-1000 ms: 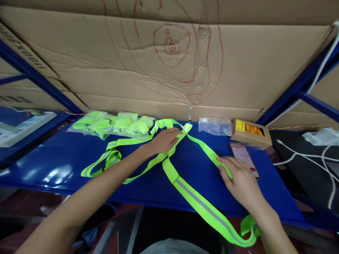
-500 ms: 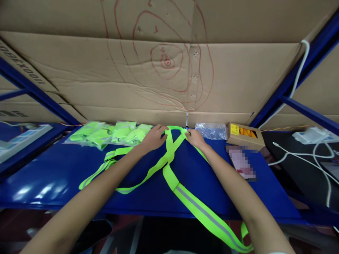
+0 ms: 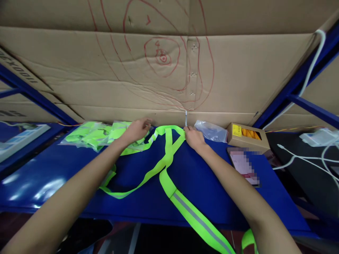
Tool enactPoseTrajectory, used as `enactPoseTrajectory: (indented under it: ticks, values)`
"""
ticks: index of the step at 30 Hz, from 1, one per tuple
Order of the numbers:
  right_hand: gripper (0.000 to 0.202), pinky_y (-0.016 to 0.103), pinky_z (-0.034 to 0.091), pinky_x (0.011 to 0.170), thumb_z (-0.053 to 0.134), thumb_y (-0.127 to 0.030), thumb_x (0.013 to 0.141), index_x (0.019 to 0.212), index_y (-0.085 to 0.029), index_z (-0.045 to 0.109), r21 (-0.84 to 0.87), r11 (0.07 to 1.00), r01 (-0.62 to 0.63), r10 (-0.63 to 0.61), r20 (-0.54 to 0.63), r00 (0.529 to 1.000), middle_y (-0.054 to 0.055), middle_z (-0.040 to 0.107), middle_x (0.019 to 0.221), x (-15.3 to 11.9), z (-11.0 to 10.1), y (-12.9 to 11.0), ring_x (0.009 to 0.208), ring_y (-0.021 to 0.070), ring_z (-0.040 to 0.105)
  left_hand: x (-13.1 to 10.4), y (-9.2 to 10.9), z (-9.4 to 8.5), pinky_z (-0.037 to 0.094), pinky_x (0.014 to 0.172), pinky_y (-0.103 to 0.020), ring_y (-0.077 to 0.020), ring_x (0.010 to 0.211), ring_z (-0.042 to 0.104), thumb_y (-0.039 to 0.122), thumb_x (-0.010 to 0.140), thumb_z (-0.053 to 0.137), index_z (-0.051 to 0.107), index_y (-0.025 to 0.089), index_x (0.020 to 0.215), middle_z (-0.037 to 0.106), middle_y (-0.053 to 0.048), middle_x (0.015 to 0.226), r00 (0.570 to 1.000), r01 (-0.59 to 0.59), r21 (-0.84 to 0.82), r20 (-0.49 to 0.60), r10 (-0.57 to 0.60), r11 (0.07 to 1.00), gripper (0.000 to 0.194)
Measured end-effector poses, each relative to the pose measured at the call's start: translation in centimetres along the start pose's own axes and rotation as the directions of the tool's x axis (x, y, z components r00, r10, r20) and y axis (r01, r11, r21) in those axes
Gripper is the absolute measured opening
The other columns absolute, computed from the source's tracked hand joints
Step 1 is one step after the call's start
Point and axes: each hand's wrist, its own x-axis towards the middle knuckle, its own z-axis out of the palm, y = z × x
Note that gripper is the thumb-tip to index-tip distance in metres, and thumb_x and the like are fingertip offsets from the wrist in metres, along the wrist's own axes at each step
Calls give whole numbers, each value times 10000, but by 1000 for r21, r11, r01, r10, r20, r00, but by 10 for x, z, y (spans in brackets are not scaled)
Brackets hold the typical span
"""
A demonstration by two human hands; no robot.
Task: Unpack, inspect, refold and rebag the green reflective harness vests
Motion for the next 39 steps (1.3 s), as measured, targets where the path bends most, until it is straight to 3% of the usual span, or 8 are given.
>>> enactPoseTrajectory:
  ticks: [5,10,15,20,24,27,33,39]
  values:
    - [309,384,521,910,424,-159,1026,1264,-164,621,-25,996,91,-92,-46,995,176,649,1297,6,-12,-24,1138,302,667,-20,-12,-20,526,807,-289,-220,874,725,246,931,529,758,184,1067,791,-66,994,993,35,16,110,-36,999,274]
    - [307,359,518,891,428,-226,1051,1290,-184,617,33,957,289,-286,-89,954,145,648,1289,15,-6,-61,1133,277,661,-58,11,12,432,1059,-485,-383,1196,617,251,803,756,748,137,1014,698,-185,1201,993,73,92,89,-81,993,239]
    - [376,383,461,1062,452,-143,1017,1358,-178,605,130,867,481,-462,-153,874,131,626,1357,27,12,-84,1266,258,582,-65,7,23,378,1111,-521,-391,1256,563,136,817,648,721,124,889,648,-205,1207,990,138,-3,31,-138,990,103]
    - [651,375,457,1106,470,-18,919,1541,-211,459,267,790,553,-508,-221,832,108,493,1572,44,34,-91,1372,229,525,-54,-15,8,530,844,-359,-251,883,670,330,869,582,638,181,804,677,-69,861,980,200,-276,52,-193,940,173]
    - [542,412,467,1109,585,-115,930,1462,-214,560,372,751,545,-487,-244,838,117,585,1489,54,58,-87,1341,250,568,-55,-27,0,511,596,-286,-172,605,609,434,954,354,587,182,890,643,-28,726,960,274,-470,88,-264,839,349]
    - [468,439,478,1086,614,-150,937,1402,-205,604,437,735,519,-451,-257,855,127,648,1405,60,70,-80,1296,261,600,-57,-38,-6,465,519,-270,-151,498,537,422,910,429,589,174,894,589,-8,630,947,320,-505,142,-289,802,296]
    - [433,410,488,1036,673,-177,915,1345,-190,624,530,719,449,-379,-243,893,115,702,1319,67,76,-70,1136,238,668,-71,-49,-17,411,573,-274,-186,556,548,497,882,590,688,220,939,536,6,598,949,307,-300,165,-268,903,299]
    - [474,411,476,1035,660,-95,873,1342,-160,637,566,721,400,-362,-185,914,128,708,1309,64,67,-72,1097,232,677,-95,-6,3,466,927,-444,-357,1113,621,506,973,545,651,212,1275,636,-158,1237,992,91,209,63,-107,974,435]
